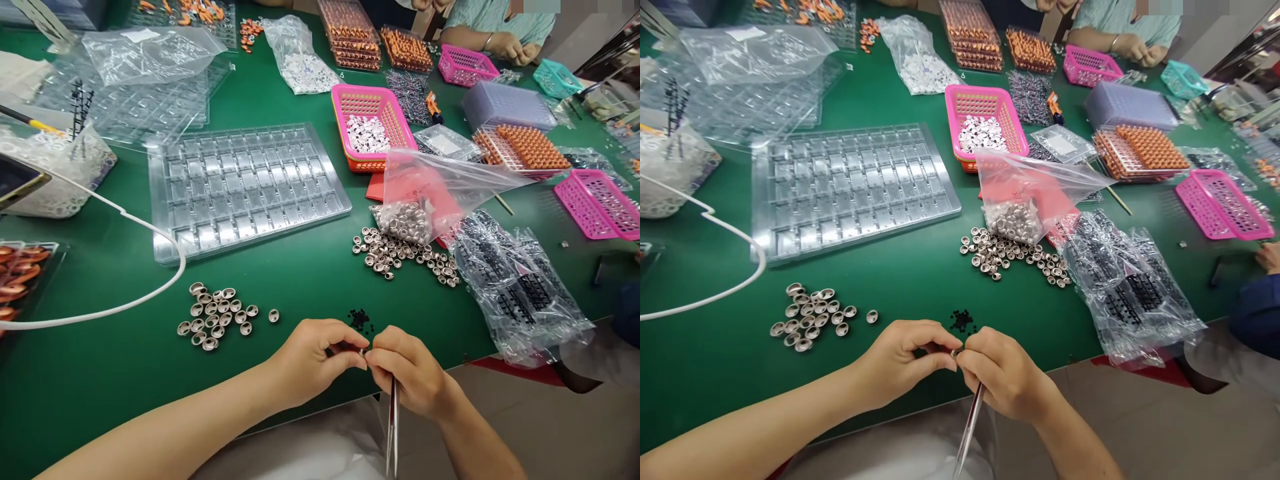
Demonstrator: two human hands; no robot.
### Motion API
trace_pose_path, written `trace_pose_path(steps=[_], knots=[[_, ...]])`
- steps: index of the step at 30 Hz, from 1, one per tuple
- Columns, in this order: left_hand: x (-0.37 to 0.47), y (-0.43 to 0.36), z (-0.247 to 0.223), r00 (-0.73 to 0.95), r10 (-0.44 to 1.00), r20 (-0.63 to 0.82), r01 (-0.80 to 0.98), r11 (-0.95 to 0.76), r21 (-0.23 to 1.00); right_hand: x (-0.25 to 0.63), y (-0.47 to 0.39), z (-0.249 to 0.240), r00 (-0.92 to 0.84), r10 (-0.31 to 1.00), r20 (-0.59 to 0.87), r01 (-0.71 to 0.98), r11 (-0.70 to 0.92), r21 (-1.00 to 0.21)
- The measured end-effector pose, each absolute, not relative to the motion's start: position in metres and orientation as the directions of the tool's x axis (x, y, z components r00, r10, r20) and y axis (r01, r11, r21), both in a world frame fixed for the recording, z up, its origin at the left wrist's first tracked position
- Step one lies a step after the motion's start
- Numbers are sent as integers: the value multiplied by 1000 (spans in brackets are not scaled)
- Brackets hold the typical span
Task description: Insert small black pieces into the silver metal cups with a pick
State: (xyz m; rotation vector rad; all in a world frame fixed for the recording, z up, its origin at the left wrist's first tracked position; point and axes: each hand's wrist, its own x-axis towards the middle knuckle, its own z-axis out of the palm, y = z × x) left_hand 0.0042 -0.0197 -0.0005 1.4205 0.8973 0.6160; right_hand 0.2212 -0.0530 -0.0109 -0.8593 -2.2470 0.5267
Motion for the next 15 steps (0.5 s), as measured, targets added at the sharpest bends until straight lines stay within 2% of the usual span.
trace_pose_path(steps=[3, 6, 10, 15], knots=[[5, -19, 4, 532, 784, -319, 64, 338, 939, 219, -57, -10, -413, 753, 513, 415, 657, -630], [5, -18, 7, 523, 753, -400, -12, 475, 880, 218, -63, -9, -289, 798, 528, 428, 601, -675], [4, -18, 7, 518, 732, -443, -46, 541, 840, 215, -70, -8, -227, 833, 504, 479, 546, -688], [5, -18, 7, 529, 721, -448, -67, 562, 825, 211, -73, -12, -204, 843, 499, 458, 532, -712]])
